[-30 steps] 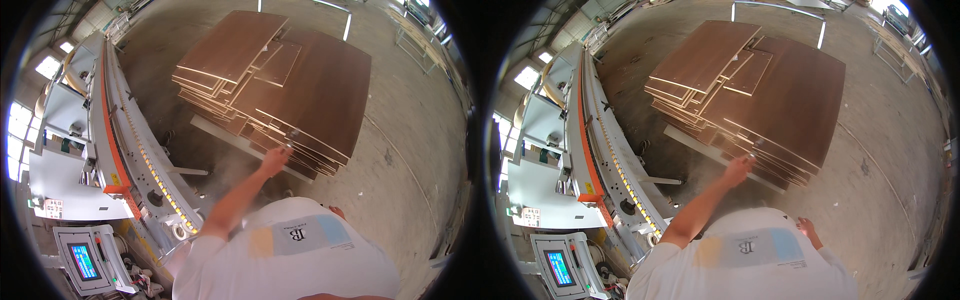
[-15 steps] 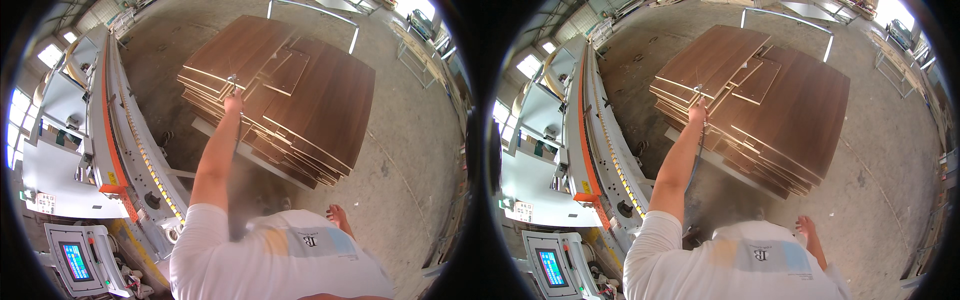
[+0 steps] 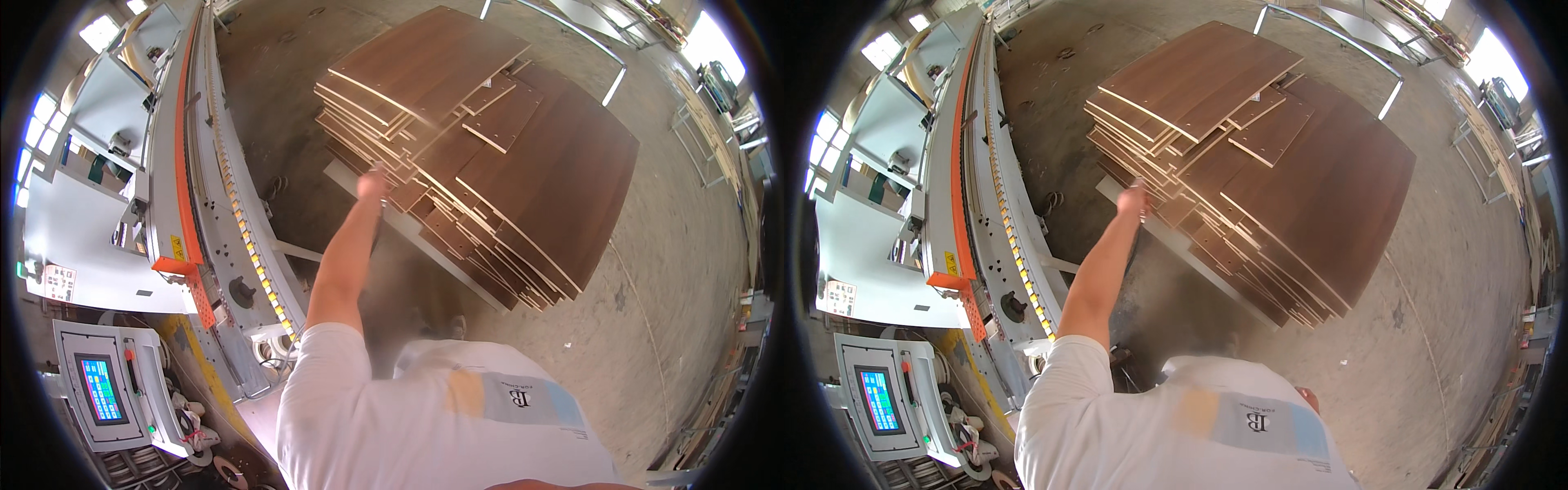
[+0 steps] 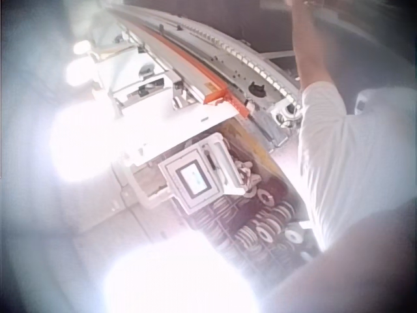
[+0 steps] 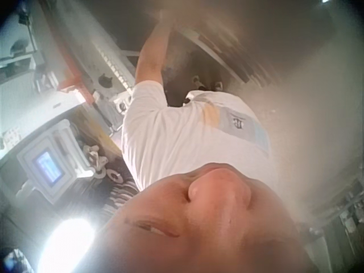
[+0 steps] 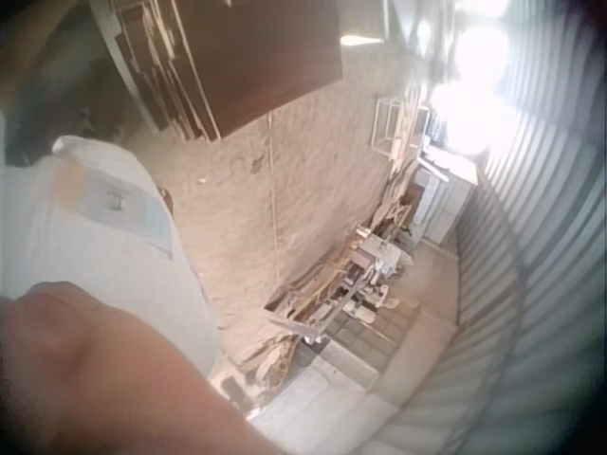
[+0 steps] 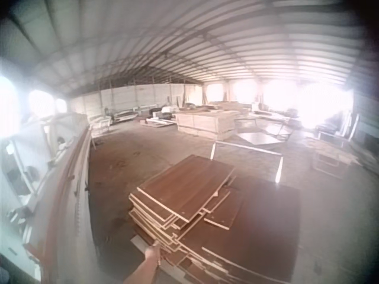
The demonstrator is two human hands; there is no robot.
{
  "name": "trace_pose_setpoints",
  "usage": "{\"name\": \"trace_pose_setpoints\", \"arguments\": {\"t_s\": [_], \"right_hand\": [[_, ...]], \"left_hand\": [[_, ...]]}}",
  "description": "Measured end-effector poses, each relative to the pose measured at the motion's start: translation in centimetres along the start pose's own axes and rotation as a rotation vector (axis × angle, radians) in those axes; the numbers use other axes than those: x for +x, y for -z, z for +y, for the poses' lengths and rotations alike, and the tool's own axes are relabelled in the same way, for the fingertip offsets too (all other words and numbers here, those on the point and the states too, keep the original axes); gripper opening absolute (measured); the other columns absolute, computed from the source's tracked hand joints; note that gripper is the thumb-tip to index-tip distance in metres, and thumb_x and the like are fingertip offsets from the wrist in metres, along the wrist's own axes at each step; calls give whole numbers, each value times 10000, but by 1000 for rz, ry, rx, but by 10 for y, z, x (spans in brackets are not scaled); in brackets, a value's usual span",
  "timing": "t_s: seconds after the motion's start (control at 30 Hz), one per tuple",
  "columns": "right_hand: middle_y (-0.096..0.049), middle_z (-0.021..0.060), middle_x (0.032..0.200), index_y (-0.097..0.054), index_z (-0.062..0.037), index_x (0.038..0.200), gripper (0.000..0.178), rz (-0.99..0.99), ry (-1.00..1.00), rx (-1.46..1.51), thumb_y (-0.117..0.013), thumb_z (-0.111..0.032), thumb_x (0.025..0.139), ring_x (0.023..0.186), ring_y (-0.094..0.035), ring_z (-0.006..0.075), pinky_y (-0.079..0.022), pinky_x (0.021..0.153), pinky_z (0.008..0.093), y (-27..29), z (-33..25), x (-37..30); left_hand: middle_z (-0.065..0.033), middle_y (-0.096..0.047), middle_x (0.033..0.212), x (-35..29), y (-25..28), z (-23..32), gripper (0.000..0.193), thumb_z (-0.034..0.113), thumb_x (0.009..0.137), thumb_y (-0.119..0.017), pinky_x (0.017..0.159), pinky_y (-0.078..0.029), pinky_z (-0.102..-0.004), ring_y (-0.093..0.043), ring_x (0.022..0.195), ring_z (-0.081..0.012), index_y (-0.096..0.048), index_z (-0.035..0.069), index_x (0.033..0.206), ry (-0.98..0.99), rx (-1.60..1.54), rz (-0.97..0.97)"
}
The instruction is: The person applies edge banding to wooden panels using a hot-melt glue gun and an edge banding machine. They repeatedly pick up panels, apply glue to the edges, feed them through the machine, and stack the finished pieces.
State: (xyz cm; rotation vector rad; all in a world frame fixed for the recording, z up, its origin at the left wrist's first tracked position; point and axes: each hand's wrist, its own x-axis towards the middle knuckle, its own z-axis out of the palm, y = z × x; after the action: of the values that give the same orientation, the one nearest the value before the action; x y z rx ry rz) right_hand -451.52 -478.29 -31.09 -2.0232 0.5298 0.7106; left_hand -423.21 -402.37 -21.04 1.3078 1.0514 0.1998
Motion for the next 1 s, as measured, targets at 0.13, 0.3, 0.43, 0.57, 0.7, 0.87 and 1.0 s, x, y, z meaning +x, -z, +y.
{"name": "trace_pose_setpoints", "arguments": {"t_s": [0.13, 0.3, 0.43, 0.57, 0.7, 0.87, 1.0], "right_hand": [[-740, 140, 1003, -699, 34, 1125, 426, -52, 47, -94, -628, -349, 952, 948, -672, 186, -523, 841, 338, 4, -19, -1], [-740, 147, 993, -692, 27, 1166, 428, -166, 131, -214, -646, -347, 962, 934, -682, 207, -539, 819, 358, 5, -58, 9], [-731, 139, 991, -685, -3, 1180, 359, -193, -16, -67, -660, -299, 979, 833, -685, 209, -553, 727, 351, -4, -117, 15], [-723, 130, 1001, -679, -18, 1177, 315, -209, -51, 14, -656, -268, 987, 775, -673, 192, -538, 665, 326, -15, -148, 15], [-721, 121, 969, -690, -26, 1140, 291, -290, 80, 101, -650, -272, 989, 768, -661, 163, -515, 648, 296, -8, -89, 73], [-725, 95, 954, -707, -19, 1128, 282, -300, 303, -200, -647, -259, 994, 832, -661, 138, -522, 704, 287, -7, -86, 75], [-724, 90, 952, -708, -18, 1130, 283, -309, 225, -216, -648, -260, 995, 836, -658, 136, -522, 709, 285, -13, -115, 59]], "left_hand": [[-75, -601, 653, -30, 23, -2, 466, 470, 1026, -574, 454, -472, -370, -563, 483, -196, -634, 33, 877, -12, 107, 13], [-68, -605, 670, -157, -2, -46, 470, 454, 1029, -546, 472, -453, -332, -537, 469, -166, -655, 12, 913, -153, 509, -788], [-32, -619, 702, -166, 30, -59, 378, 407, 1026, -584, 453, -453, -330, -532, 465, -133, -674, 42, 1067, 7, 542, -756], [-45, -623, 706, -83, 83, -99, 352, 414, 1021, -603, 431, -446, -330, -547, 475, -156, -633, 69, 962, 90, -59, 30], [-34, -621, 716, -146, 71, -128, 341, 396, 1038, -579, 425, -431, -322, -528, 469, -134, -639, 68, 967, 105, 109, -502], [-46, -612, 687, -225, 71, -139, 358, 401, 1034, -586, 403, -407, -322, -503, 453, -122, -647, 68, 920, 2, 516, -838], [-53, -580, 652, -151, 88, -216, 411, 442, 1032, -581, 425, -426, -301, -481, 442, -128, -636, 55, 904, 273, -3, -185]]}}
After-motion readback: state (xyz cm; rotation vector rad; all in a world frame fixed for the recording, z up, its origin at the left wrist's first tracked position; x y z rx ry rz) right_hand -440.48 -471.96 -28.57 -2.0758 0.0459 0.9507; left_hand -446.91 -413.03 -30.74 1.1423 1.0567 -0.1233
